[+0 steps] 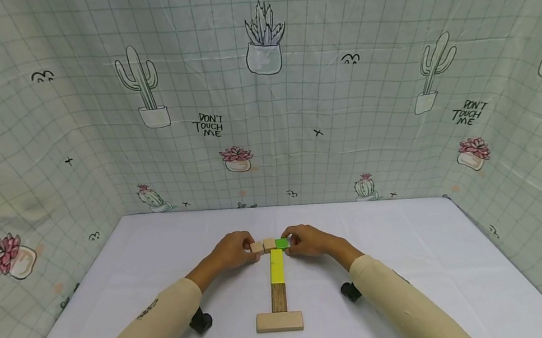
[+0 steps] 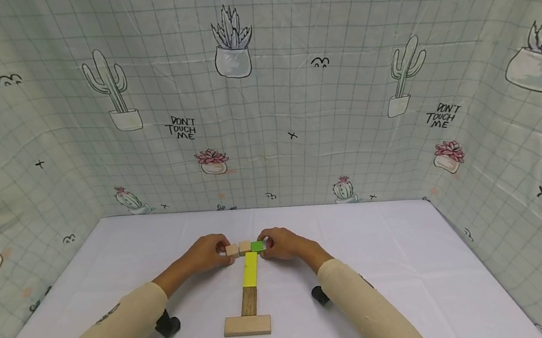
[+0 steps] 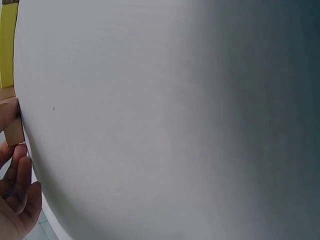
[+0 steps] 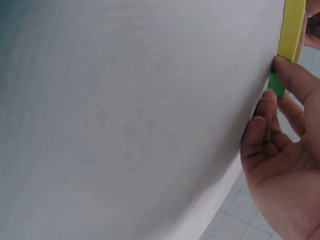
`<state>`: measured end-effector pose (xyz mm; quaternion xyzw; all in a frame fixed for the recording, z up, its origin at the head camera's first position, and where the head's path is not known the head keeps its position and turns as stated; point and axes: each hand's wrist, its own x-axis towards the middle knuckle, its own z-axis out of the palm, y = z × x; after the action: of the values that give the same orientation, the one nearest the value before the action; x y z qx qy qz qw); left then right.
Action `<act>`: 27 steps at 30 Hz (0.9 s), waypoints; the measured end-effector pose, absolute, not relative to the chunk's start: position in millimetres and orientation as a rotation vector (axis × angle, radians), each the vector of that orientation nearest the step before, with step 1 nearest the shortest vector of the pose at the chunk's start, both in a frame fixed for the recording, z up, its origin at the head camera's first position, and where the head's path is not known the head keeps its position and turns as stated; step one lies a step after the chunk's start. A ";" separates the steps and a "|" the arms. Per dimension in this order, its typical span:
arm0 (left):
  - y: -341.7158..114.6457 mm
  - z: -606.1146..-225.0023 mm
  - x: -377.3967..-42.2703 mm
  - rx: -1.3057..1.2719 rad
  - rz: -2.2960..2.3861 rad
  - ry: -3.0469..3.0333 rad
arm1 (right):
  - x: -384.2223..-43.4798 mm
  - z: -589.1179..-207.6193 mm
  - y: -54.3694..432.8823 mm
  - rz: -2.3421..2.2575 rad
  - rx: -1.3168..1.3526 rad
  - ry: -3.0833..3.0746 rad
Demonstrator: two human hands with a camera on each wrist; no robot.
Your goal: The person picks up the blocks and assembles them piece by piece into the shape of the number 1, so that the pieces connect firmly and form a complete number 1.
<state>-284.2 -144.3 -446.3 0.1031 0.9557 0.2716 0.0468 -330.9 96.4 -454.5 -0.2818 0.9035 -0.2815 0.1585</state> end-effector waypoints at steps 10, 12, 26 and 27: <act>-143.9 -446.5 -284.2 0.313 0.807 2.921 | -329.2 -452.1 96.0 -0.795 -0.784 2.590; -143.9 -447.4 -284.9 0.312 0.802 2.916 | -329.2 -452.6 96.1 -0.791 -0.783 2.590; -143.0 -445.9 -283.5 0.281 0.815 2.899 | -327.4 -451.5 95.3 -0.798 -0.774 2.590; -143.1 -445.7 -283.6 0.284 0.811 2.902 | -327.3 -451.5 95.4 -0.797 -0.774 2.591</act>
<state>-283.6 -143.1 -445.7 0.0936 0.9573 0.2675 0.0575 -327.3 95.4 -451.5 -0.2709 0.9071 -0.2791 0.1607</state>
